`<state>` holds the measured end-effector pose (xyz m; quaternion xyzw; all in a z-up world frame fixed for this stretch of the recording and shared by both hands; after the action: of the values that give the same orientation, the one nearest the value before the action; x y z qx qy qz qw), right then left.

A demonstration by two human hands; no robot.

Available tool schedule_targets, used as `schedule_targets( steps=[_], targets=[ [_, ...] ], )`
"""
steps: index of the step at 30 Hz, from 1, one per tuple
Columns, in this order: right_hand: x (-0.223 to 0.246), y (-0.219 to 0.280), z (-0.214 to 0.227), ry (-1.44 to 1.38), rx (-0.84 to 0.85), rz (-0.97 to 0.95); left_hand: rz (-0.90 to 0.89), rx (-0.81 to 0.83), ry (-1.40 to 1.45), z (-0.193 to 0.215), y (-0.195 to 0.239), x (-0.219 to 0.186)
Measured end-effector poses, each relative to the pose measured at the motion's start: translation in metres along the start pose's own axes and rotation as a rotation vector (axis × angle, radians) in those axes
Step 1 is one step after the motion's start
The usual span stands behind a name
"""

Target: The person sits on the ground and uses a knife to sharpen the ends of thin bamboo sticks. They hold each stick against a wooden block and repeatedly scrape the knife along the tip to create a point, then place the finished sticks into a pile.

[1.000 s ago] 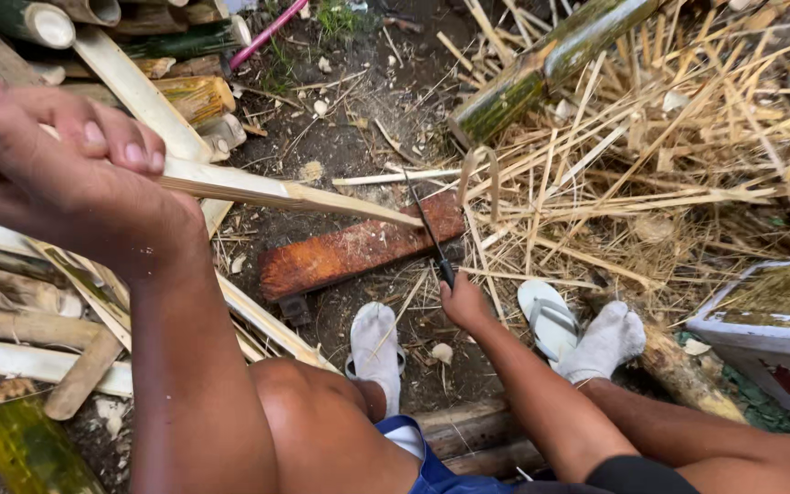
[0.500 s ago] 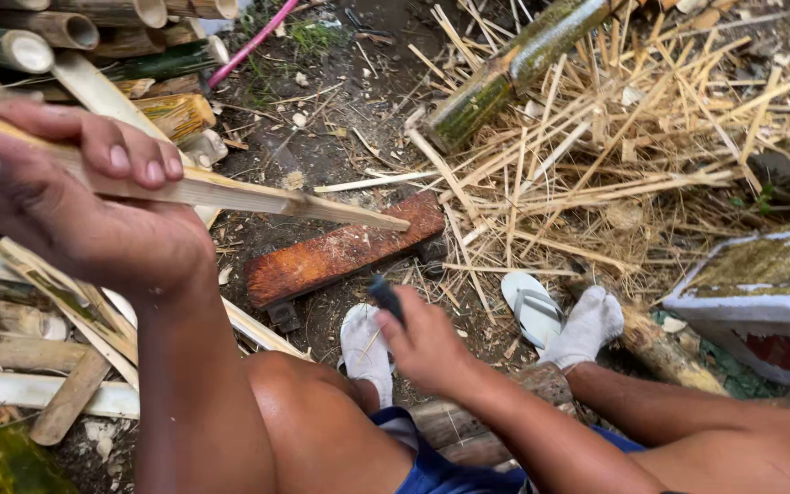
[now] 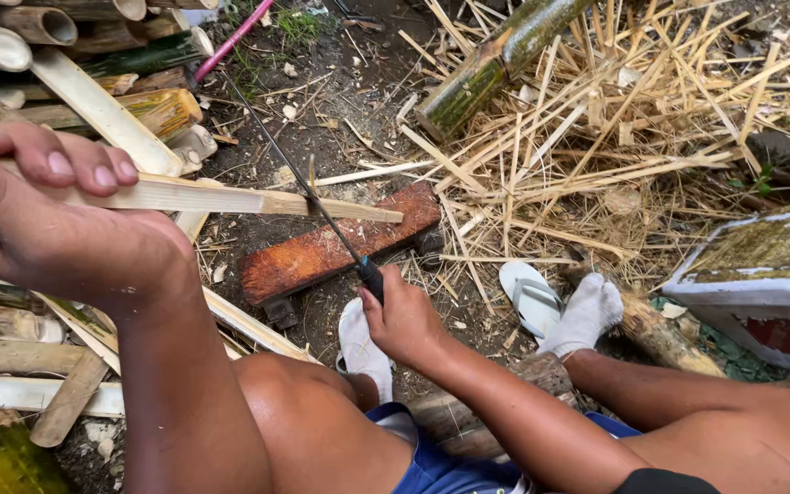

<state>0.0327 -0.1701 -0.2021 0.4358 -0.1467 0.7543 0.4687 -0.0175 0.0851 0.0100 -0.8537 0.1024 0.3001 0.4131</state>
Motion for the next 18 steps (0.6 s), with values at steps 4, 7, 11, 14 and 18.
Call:
schedule_targets(
  steps=[4,7,11,14,18],
  targets=[
    [0.003,0.017,-0.005,-0.061,-0.043,0.237,-0.008,-0.018,-0.009,0.016,-0.007,0.005],
    [-0.033,-0.001,-0.019,-0.046,-0.034,0.176,-0.016,-0.044,-0.004,0.023,-0.002,0.005],
    [-0.099,-0.044,-0.033,0.058,-0.004,-0.167,-0.010,-0.104,-0.010,0.035,-0.011,0.005],
    [-0.090,-0.028,-0.037,0.025,-0.042,0.051,-0.010,-0.077,0.011,0.034,-0.012,0.010],
    [-0.134,-0.045,-0.057,-0.062,0.024,-0.188,-0.016,-0.095,0.044,0.030,-0.008,0.009]
  ],
)
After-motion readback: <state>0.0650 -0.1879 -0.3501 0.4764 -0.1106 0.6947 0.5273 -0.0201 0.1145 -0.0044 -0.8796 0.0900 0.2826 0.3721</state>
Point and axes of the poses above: each hand's wrist, its own y-axis away from the middle knuckle, its own z-axis out of the back of the hand, x = y × z, the point moved 10 cm from there along -y, towards the middle knuckle, and after that the axes turned 4 degrees about x, right-handed, at the moved point
